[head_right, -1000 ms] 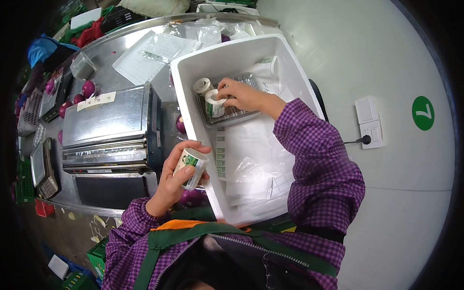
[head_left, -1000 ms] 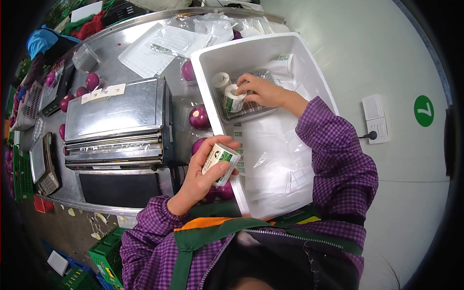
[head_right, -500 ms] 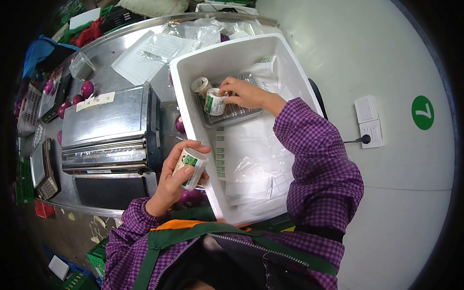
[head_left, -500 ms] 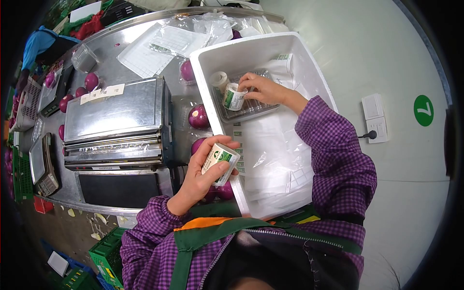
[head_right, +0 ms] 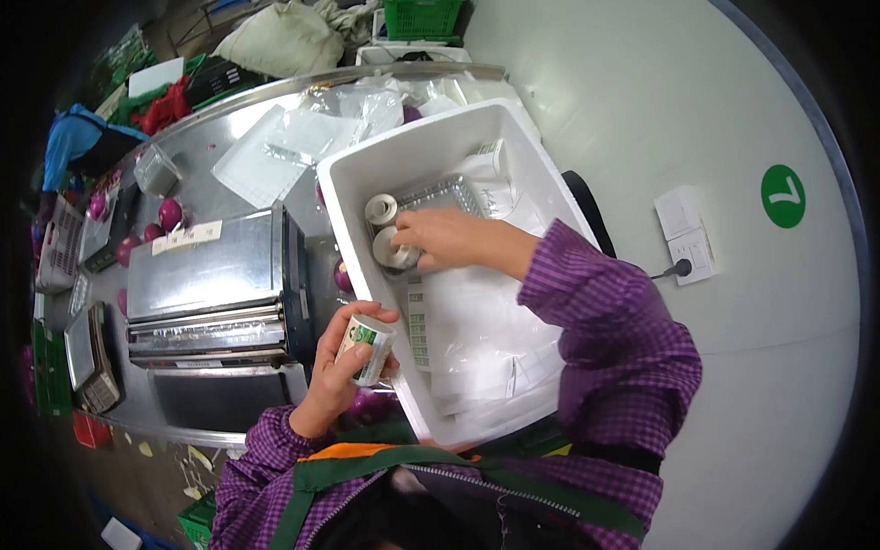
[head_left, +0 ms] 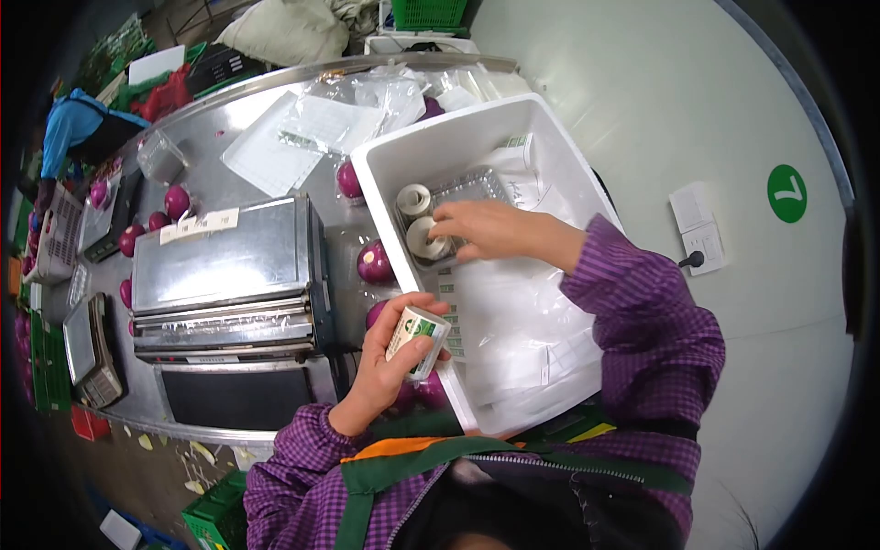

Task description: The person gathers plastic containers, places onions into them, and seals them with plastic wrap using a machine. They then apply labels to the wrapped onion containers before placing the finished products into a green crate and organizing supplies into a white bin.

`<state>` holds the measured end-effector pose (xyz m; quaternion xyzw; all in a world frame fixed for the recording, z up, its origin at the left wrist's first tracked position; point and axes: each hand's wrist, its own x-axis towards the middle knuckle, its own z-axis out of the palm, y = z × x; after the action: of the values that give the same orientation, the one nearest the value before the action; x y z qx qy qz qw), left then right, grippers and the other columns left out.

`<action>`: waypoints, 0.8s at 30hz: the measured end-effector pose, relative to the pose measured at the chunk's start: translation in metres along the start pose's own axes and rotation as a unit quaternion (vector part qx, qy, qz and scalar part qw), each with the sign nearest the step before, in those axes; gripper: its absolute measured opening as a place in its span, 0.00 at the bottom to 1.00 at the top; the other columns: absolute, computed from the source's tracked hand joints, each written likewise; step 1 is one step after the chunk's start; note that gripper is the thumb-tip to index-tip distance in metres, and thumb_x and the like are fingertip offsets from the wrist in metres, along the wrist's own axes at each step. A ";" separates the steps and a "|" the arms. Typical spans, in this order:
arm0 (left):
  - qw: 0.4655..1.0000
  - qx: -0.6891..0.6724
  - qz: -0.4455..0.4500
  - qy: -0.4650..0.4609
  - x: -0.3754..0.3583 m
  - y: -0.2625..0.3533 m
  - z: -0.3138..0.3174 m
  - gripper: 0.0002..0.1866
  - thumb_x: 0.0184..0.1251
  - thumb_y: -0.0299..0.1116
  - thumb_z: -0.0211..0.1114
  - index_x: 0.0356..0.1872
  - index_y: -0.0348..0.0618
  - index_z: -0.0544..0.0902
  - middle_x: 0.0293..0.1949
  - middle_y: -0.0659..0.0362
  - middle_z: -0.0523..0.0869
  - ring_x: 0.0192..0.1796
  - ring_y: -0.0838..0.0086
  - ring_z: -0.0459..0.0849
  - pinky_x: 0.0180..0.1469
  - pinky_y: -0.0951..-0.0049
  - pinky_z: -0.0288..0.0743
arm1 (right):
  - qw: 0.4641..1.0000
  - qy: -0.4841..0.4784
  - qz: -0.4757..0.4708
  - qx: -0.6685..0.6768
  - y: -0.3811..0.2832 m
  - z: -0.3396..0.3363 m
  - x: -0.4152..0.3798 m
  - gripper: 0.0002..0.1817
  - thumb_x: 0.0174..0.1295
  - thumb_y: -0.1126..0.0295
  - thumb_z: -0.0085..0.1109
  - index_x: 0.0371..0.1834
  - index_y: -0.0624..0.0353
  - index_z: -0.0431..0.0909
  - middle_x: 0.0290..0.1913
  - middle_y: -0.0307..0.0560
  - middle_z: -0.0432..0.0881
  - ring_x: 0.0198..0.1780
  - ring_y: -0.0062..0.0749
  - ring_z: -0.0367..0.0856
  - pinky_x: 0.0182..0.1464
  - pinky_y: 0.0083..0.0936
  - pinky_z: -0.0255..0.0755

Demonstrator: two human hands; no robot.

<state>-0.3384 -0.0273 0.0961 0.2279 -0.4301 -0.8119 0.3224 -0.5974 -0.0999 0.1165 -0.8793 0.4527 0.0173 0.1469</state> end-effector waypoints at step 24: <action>0.980 -0.167 0.041 0.095 -0.004 -0.012 0.000 0.25 0.66 0.45 0.55 0.61 0.45 0.67 0.54 0.53 0.78 0.35 0.71 0.79 0.36 0.73 0.73 | 0.975 0.165 0.151 -0.010 -0.172 0.019 -0.212 0.17 0.41 0.78 0.55 0.38 0.55 0.77 0.34 0.42 0.79 0.39 0.38 0.78 0.44 0.32 0.68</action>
<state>-0.3391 -0.0194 0.0861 0.2292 -0.2645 -0.8332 0.4282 -0.5825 0.1667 0.1750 -0.7929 0.5979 -0.1021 0.0573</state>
